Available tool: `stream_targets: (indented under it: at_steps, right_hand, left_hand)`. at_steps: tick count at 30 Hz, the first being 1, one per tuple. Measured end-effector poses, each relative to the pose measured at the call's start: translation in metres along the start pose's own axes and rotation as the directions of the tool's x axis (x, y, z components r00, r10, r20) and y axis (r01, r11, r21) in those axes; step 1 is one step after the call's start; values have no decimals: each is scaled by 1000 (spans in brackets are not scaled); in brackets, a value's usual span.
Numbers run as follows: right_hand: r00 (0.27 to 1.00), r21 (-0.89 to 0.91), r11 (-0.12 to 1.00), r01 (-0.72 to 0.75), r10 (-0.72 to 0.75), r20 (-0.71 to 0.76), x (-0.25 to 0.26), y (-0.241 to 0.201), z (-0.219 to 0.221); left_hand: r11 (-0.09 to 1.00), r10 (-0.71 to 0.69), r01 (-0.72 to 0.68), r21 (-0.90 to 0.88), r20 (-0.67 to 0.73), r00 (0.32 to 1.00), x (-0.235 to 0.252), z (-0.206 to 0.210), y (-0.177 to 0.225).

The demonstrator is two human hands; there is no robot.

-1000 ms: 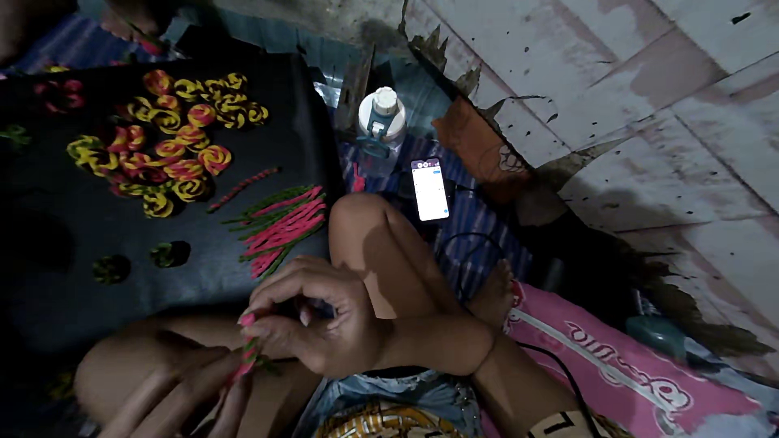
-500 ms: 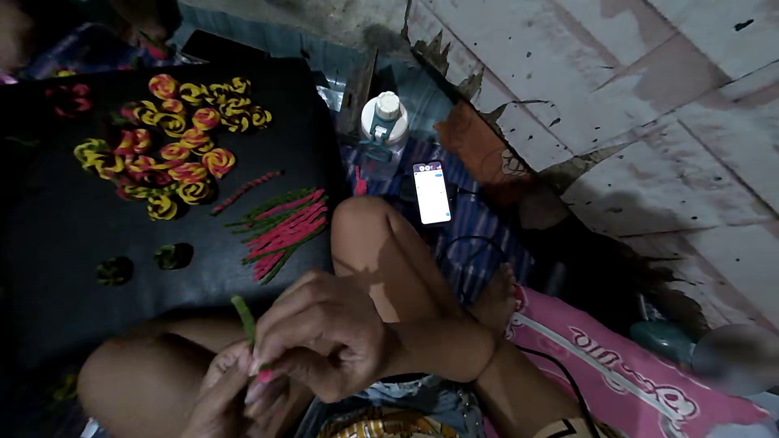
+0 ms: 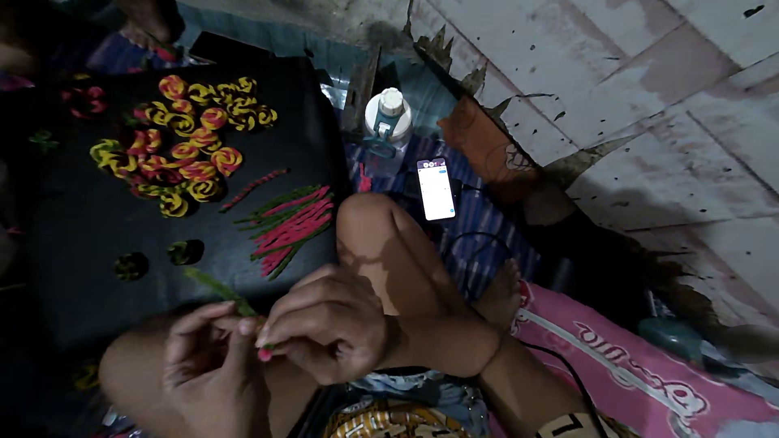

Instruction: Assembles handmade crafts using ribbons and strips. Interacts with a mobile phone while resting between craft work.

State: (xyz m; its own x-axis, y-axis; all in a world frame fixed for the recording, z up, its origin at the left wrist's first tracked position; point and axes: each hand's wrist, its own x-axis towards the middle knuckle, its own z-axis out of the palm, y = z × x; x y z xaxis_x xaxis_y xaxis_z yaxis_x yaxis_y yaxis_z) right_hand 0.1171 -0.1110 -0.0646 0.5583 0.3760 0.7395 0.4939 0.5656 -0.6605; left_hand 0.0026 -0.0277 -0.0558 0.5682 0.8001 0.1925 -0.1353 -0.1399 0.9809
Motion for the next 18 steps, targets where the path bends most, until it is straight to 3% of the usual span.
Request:
stream_targets:
  at_steps: [5, 7, 10, 12, 14, 18]
  right_hand:
    - [999, -31, 999, -16, 15, -44, 3, 2, -3]
    - [995, -5, 997, -73, 73, -62, 4, 2, -4]
    - [945, 106, 945, -309, 317, -75, 8, 4, -7]
    - [849, 231, 829, -509, 528, -22, 12, 3, -11]
    - [771, 314, 730, -607, 637, 11, 14, 6, -14]
    - [761, 298, 723, -623, 649, 18, 14, 10, -19]
  left_hand:
    - [956, 194, -205, 211, 73, 978, -5, 2, -6]
    - [887, 271, -324, 328, 198, 942, -6, -2, -4]
    - [817, 278, -449, 362, 435, 856, -9, -6, 7]
    - [792, 252, -481, 377, 515, 819, -8, -8, 9]
    - [752, 259, -511, 417, 526, 810, -4, -8, 6]
    - [731, 329, -522, 439, 443, 834, -1, -6, 0]
